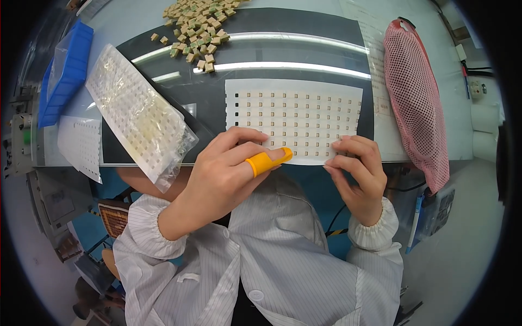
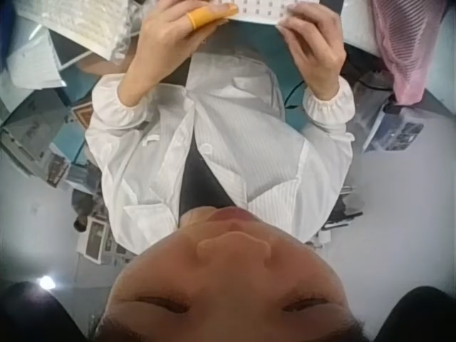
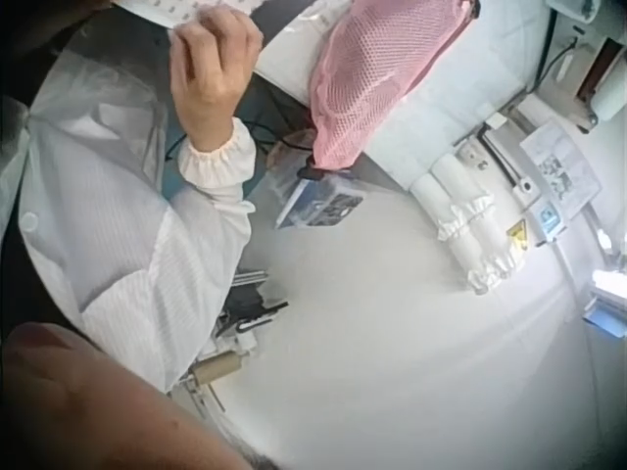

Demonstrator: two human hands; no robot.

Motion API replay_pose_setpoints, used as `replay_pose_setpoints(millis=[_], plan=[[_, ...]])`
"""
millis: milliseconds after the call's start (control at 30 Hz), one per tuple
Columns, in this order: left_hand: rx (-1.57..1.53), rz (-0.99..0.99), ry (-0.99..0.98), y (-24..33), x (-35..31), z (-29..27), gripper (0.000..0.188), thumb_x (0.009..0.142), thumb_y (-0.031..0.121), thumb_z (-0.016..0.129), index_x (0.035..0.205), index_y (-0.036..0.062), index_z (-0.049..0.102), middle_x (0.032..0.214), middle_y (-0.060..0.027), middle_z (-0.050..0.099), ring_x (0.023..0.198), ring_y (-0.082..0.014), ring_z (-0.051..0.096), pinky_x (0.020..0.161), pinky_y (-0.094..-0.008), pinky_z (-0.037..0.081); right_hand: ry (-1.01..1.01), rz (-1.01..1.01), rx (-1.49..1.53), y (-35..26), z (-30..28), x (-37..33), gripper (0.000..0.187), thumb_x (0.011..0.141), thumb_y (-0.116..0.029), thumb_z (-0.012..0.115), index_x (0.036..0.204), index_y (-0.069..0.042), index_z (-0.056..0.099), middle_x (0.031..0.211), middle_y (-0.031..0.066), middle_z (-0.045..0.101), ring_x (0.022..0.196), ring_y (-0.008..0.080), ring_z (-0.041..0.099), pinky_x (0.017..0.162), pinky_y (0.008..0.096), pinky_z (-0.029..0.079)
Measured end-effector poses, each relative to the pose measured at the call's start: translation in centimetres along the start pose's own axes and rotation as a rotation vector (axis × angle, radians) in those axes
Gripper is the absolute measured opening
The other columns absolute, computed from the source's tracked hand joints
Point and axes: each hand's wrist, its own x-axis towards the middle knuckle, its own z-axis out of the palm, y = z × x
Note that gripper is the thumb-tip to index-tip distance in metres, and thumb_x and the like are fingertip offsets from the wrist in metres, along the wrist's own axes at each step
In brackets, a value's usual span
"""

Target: The person sorts small electronic or mechanical components by hand into a sorting tray, then transfers them into either a blue bin or a plastic bag.

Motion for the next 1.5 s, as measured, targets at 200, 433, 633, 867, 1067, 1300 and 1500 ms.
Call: replay_pose_setpoints(millis=[200, 433, 633, 867, 1067, 1300, 1500], plan=[[-0.085, -0.136, 0.012, 0.8, 0.6, -0.5, 0.026, 0.066, 0.002, 0.075, 0.091, 0.0022, 0.068, 0.081, -0.0061, 0.064, 0.082, -0.0204, 0.055, 0.068, -0.0283, 0.047, -0.032, 0.098, 0.022, -0.8, -0.5, 0.9, 0.016, 0.066, 0.004, 0.071, 0.076, -0.002, 0.06, 0.091, 0.0084, 0.054, 0.091, 0.024, 0.052, 0.076, 0.0316, 0.045], [-0.081, -0.273, -0.046, 1.1, 0.8, -1.0, 0.022, 0.068, 0.004, 0.074, 0.09, 0.0007, 0.068, 0.078, -0.0073, 0.062, 0.075, -0.0199, 0.053, 0.063, -0.0283, 0.045, -0.097, 0.221, 0.018, -1.4, -0.8, 1.6, 0.014, 0.067, 0.003, 0.07, 0.074, -0.001, 0.059, 0.086, 0.0071, 0.051, 0.084, 0.0231, 0.046, 0.073, 0.0313, 0.042], [-0.118, -0.391, -0.098, 1.0, 1.4, -1.1, 0.021, 0.071, 0.004, 0.07, 0.091, -0.0015, 0.065, 0.073, -0.0092, 0.059, 0.067, -0.0185, 0.059, 0.062, -0.0263, 0.047, -0.183, 0.289, 0.008, -1.6, -1.4, 2.5, 0.011, 0.069, 0.001, 0.069, 0.071, 0.001, 0.058, 0.083, 0.0073, 0.049, 0.081, 0.02, 0.045, 0.068, 0.0268, 0.042], [-0.086, -0.469, -0.178, 0.9, 2.3, -1.1, 0.017, 0.072, 0.008, 0.068, 0.083, -0.0032, 0.062, 0.069, -0.0089, 0.062, 0.061, -0.0158, 0.06, 0.06, -0.024, 0.048, -0.225, 0.301, -0.012, -1.7, -1.5, 3.0, 0.012, 0.069, 0.002, 0.068, 0.07, 0.001, 0.056, 0.082, 0.0071, 0.048, 0.081, 0.0198, 0.045, 0.067, 0.0268, 0.04], [-0.172, -0.47, -0.22, 0.7, 3.0, -1.4, 0.015, 0.072, 0.008, 0.067, 0.08, -0.0046, 0.062, 0.068, -0.0101, 0.063, 0.056, -0.0161, 0.059, 0.055, -0.0231, 0.046, -0.249, 0.3, 0.021, -1.7, -1.5, 3.5, 0.012, 0.068, 0.004, 0.066, 0.07, 0.002, 0.054, 0.08, 0.0081, 0.047, 0.079, 0.0226, 0.046, 0.068, 0.0303, 0.041], [-0.072, -0.362, -0.254, 1.0, 2.8, -1.1, 0.014, 0.072, 0.0, 0.062, 0.086, -0.0019, 0.065, 0.077, -0.0119, 0.06, 0.065, -0.0186, 0.06, 0.058, -0.0264, 0.048, -0.279, 0.318, -0.013, -1.9, -1.7, 3.9, 0.014, 0.068, 0.003, 0.067, 0.07, 0.002, 0.053, 0.078, 0.0091, 0.048, 0.075, 0.024, 0.049, 0.065, 0.0323, 0.043], [0.025, -0.17, -0.134, 1.8, 1.3, -0.6, 0.026, 0.064, -0.004, 0.066, 0.09, 0.0023, 0.068, 0.086, -0.0073, 0.06, 0.084, -0.0216, 0.057, 0.067, -0.0296, 0.045, -0.28, 0.326, 0.001, -1.9, -1.8, 3.8, 0.014, 0.069, 0.004, 0.066, 0.072, 0.003, 0.053, 0.079, 0.0092, 0.048, 0.075, 0.0225, 0.05, 0.066, 0.0297, 0.044]])
